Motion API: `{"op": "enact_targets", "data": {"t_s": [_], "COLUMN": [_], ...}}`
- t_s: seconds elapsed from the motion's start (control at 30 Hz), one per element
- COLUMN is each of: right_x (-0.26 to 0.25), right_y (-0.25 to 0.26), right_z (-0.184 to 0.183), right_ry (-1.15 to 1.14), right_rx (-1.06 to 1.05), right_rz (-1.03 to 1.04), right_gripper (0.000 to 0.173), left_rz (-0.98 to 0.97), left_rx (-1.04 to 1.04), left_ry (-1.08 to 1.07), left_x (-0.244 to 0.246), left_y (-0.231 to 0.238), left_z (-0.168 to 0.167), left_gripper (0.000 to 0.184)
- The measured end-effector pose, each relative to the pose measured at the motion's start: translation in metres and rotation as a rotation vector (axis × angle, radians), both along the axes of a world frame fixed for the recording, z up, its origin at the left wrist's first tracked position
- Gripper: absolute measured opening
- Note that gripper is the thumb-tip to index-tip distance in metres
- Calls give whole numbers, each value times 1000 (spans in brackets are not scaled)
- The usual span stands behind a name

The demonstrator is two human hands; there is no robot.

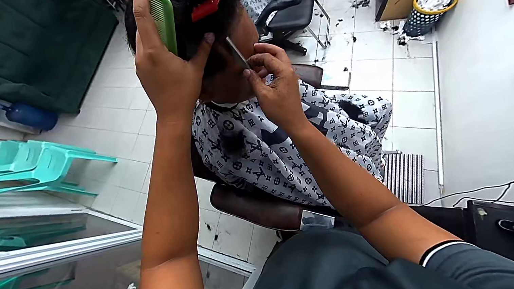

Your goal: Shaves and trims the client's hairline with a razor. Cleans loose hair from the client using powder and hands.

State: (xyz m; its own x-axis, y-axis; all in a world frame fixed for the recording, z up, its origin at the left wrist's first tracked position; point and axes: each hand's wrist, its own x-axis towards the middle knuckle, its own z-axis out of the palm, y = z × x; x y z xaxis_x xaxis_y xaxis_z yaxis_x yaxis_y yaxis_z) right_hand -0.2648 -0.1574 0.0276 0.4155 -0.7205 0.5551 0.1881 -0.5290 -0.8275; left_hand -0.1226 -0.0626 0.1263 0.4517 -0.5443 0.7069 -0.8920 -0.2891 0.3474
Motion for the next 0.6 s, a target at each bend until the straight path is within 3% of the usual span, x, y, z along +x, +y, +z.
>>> {"op": "enact_targets", "data": {"t_s": [0.6], "right_x": [2], "right_y": [6], "right_z": [2], "right_ry": [11], "right_rx": [8], "right_rz": [-32], "right_gripper": [19], "left_rz": [14], "left_rx": [11], "left_ry": [18], "left_x": [-1], "left_y": [-1], "left_z": [0], "left_gripper": [95]}}
